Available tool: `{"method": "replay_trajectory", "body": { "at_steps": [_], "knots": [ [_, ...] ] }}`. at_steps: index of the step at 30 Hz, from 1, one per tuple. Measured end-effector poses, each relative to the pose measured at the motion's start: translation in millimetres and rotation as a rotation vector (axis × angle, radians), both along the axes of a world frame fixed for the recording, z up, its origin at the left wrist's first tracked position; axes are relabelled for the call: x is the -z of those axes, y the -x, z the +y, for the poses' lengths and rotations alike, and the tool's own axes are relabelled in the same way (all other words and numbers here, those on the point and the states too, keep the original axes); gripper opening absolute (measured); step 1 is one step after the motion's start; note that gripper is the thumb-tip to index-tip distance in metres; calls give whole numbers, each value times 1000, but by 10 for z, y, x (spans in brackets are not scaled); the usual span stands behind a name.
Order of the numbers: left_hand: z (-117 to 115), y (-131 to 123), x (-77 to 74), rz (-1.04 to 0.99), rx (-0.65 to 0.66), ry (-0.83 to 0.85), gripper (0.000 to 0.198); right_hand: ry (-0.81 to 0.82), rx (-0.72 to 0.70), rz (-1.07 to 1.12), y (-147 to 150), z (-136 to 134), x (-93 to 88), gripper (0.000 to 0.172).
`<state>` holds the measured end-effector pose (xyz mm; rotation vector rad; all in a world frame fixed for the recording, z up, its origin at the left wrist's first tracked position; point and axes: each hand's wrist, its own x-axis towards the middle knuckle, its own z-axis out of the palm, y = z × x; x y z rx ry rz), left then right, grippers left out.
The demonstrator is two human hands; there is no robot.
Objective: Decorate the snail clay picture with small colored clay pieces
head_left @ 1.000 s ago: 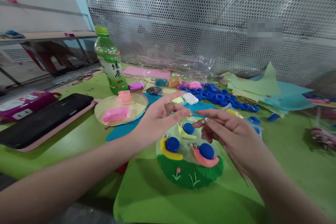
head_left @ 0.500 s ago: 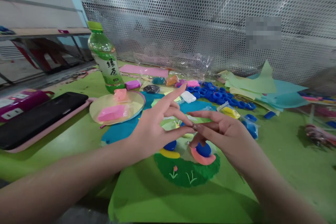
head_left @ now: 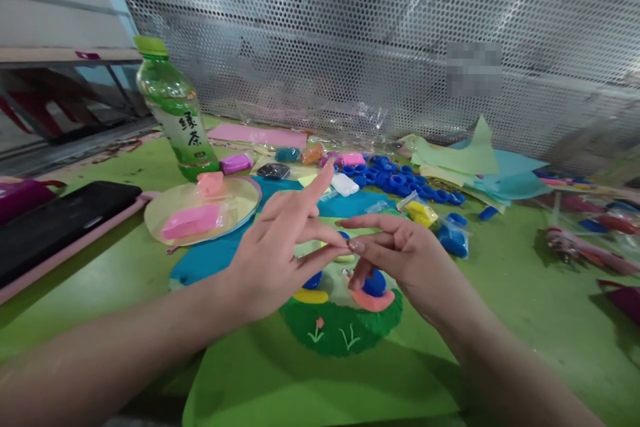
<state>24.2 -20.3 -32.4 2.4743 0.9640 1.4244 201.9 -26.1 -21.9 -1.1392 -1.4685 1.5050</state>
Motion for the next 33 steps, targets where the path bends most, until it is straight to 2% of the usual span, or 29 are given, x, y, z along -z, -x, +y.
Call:
{"method": "replay_trajectory", "body": {
  "at_steps": [2,6,9,12,17,25,29,33],
  "knots": [
    [-3,-4,-24,-85,-24,142,76,-27,45,-31,-18,-2,-18,22],
    [75,21,-61,-385,-1,621,66,-168,227,-51,-87,44,-68,15],
    [171,33,-36,-525,23,774,48,-195,256,-24,-120,95,-56,12],
    [207,11,-4,-575,56,841,43,-160,211,0,-105,117,-3,12],
    [157,-9,-22,-486,114,868,52,-52,157,71,-79,115,52,14],
    [184,35,-27,-497,77,866,56,94,210,290,-124,164,-38,7],
    [186,25,-44,-467,42,838,48,172,173,378,-138,189,-41,11],
    [191,39,-42,-409,6,761,31,188,133,420,-150,193,-36,12]
  ]
}}
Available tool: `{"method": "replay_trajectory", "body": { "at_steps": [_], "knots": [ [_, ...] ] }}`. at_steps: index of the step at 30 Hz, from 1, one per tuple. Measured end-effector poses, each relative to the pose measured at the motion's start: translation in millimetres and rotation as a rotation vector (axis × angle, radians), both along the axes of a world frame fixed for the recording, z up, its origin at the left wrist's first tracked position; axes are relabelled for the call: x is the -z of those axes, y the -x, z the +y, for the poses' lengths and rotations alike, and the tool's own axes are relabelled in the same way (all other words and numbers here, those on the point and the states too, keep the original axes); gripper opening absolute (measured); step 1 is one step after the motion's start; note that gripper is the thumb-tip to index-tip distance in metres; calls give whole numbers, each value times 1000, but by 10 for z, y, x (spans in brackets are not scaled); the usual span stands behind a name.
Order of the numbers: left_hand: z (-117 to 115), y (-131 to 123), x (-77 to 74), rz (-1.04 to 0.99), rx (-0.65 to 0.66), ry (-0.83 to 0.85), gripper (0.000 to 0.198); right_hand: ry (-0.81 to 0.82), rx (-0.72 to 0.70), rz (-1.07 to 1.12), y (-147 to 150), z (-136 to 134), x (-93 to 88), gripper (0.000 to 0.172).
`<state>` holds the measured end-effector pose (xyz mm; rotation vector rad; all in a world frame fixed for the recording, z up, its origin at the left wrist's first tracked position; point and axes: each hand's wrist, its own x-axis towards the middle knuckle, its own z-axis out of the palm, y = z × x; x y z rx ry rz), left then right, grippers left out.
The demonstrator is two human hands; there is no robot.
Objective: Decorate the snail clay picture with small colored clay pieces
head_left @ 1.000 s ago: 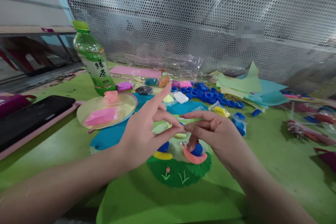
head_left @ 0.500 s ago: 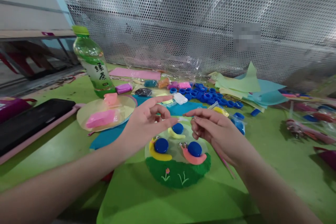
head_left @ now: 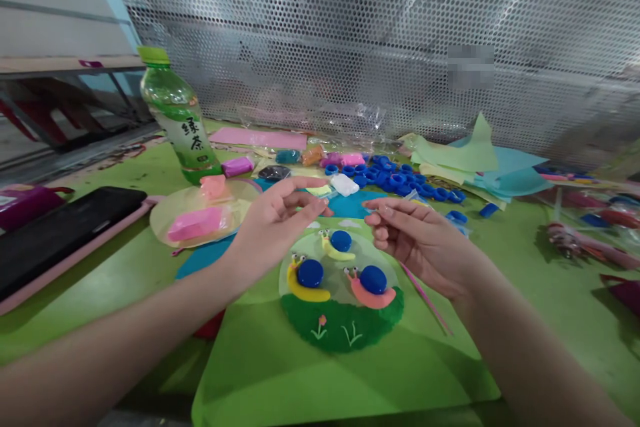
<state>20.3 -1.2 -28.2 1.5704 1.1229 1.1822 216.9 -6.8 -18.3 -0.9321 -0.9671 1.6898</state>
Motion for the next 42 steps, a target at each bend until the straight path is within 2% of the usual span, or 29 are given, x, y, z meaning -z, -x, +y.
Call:
{"method": "replay_trajectory", "body": {
  "at_steps": [7,12,17,22,25,30,33,36,40,42],
  "knots": [
    [53,42,16,-5,-35,-56,19,-59,66,-15,-18,15,-10,22],
    [86,78,-11,-14,-36,-99,18,-105,26,-68,-64,49,25,21],
    [54,72,-58,72,-35,-116,28,-70,24,-145,-79,39,38,17],
    [9,46,-91,1,53,-47,46,-107,16,-126,-38,-11,22,14],
    [-14,26,-88,-56,91,17,49,-134,10,-98,-3,-37,22,13],
    [-40,-6,-39,-82,131,67,37,-45,-19,-89,46,-57,29,12],
    [-52,-3,-13,-40,138,53,39,15,-71,-95,69,-81,16,16],
    [-94,1,-15,68,103,-48,48,42,-113,-132,97,-126,-5,31],
    [-171,-10,-17,296,-13,-414,47,11,-127,-264,136,-184,3,57],
    [-194,-17,-3,375,-55,-545,42,-2,-136,-323,149,-202,26,64]
  ]
}}
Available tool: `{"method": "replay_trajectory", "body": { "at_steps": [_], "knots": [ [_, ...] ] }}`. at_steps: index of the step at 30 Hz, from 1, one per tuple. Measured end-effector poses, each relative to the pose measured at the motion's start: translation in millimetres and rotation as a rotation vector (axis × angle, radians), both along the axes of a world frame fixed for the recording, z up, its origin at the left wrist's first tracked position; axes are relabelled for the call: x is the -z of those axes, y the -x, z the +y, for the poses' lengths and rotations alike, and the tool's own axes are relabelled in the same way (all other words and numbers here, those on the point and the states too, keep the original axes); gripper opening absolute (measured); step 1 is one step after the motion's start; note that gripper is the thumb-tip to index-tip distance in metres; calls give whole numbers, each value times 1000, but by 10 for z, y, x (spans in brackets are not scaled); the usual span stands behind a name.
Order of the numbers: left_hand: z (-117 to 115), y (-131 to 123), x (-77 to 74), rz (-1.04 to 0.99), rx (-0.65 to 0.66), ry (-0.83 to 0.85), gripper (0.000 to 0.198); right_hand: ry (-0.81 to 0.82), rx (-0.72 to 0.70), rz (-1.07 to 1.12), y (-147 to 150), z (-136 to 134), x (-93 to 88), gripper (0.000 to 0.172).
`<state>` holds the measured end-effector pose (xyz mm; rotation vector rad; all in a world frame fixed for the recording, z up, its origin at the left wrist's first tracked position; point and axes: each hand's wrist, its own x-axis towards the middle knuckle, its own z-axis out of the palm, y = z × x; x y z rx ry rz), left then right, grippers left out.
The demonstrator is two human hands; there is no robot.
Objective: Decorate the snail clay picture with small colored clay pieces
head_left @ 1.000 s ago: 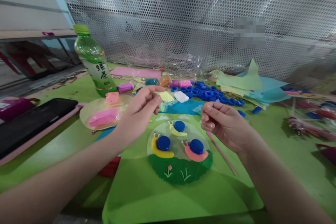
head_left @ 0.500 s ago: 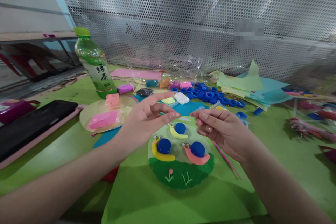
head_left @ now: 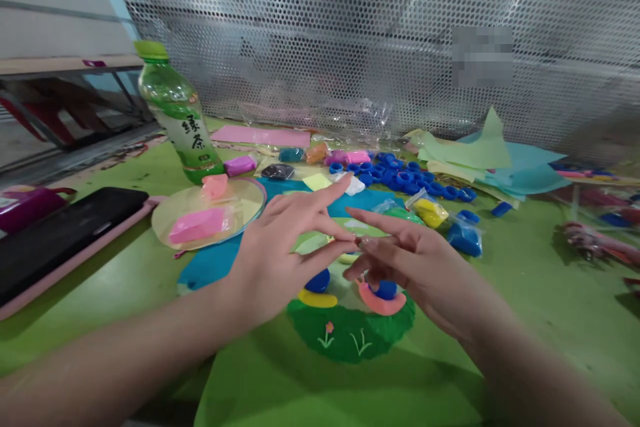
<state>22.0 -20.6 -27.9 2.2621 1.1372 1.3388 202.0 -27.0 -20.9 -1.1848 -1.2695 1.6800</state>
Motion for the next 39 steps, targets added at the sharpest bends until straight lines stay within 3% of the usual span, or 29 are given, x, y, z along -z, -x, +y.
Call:
{"method": "replay_trajectory", "body": {
  "at_steps": [11,17,20,23,25,28,31,34,39],
  "knots": [
    [35,2,2,212,45,-382,65,10,-27,99,54,-11,62,59],
    [66,66,91,284,55,-375,81,33,-86,134,77,14,44,39],
    [79,68,133,262,77,-334,75,-10,-112,66,70,15,10,31],
    [70,30,86,193,71,-223,41,-118,-88,-56,49,11,-24,21],
    [65,8,20,90,45,-88,31,-217,-29,-119,25,19,-40,17],
    [92,7,-69,-119,-45,250,45,-294,81,-157,-18,48,-53,15],
    [157,19,-88,-318,-71,586,58,-313,103,-136,-52,79,-51,14],
    [208,16,-42,-464,-21,749,59,-276,72,-82,-60,91,-39,13],
    [212,0,21,-643,74,866,57,-135,78,54,-41,86,-34,7]
  ]
}}
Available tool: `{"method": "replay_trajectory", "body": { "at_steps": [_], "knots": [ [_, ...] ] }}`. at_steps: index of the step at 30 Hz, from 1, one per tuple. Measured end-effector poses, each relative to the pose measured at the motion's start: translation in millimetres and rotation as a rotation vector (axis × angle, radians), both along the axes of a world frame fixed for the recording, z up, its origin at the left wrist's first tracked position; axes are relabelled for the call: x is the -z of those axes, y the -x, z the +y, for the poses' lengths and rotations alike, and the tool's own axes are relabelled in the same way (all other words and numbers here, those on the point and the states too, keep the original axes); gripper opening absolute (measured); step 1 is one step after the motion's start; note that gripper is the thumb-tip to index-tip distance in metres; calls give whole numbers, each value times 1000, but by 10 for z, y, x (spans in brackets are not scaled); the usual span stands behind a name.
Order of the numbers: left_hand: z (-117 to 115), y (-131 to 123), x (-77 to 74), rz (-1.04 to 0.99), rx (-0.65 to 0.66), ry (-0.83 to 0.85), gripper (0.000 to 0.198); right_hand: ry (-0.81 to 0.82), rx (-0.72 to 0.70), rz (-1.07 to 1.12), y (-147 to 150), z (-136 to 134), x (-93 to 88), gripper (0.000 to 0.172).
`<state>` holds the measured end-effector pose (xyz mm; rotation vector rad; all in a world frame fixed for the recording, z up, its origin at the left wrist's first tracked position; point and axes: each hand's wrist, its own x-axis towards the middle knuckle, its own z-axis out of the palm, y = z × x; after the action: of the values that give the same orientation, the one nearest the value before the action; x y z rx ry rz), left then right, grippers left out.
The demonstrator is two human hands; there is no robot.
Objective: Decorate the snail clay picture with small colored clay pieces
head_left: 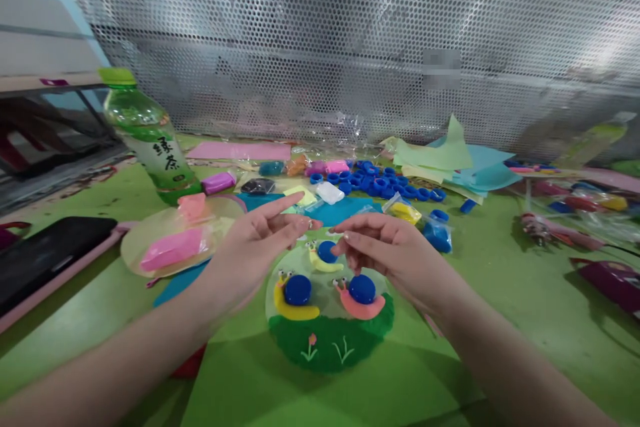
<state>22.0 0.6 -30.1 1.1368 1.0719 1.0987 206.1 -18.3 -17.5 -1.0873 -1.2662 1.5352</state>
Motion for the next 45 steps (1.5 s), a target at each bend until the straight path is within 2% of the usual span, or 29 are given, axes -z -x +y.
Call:
{"method": "replay_trajectory", "body": {
  "at_steps": [6,11,13,15,18,21,24,29,34,37,41,45],
  "knots": [
    [-7,-19,-19,-1,1,8,52,178,-3,170,2,47,37,14],
    [-29,-20,-58,73,32,-67,63,200,11,227,7,47,52,16],
    [-41,-15,-68,118,44,-77,61,105,35,92,11,19,28,15],
    [-58,-10,-71,145,80,-81,60,-36,51,-141,15,-12,5,15],
    [-89,-3,-70,169,142,-94,66,-199,11,-394,17,-41,10,24],
    [-107,-2,-69,176,161,-88,70,-266,-44,-424,15,-39,42,33],
    [-101,-14,-62,164,160,-70,59,-284,-62,-422,15,-32,50,32],
    [-120,-53,-58,169,241,-54,57,-306,-39,-411,29,-39,58,37],
    [-186,-46,-80,275,268,-75,49,-368,3,-442,24,-46,84,31],
    [-198,-23,-52,233,237,-76,45,-542,85,-529,11,-56,71,24],
    [-185,-31,-5,-13,239,36,50,-906,111,-620,3,-74,70,8],
    [-168,-76,-37,-203,237,161,50,-1033,135,-671,-7,-77,95,13]
  ]
}}
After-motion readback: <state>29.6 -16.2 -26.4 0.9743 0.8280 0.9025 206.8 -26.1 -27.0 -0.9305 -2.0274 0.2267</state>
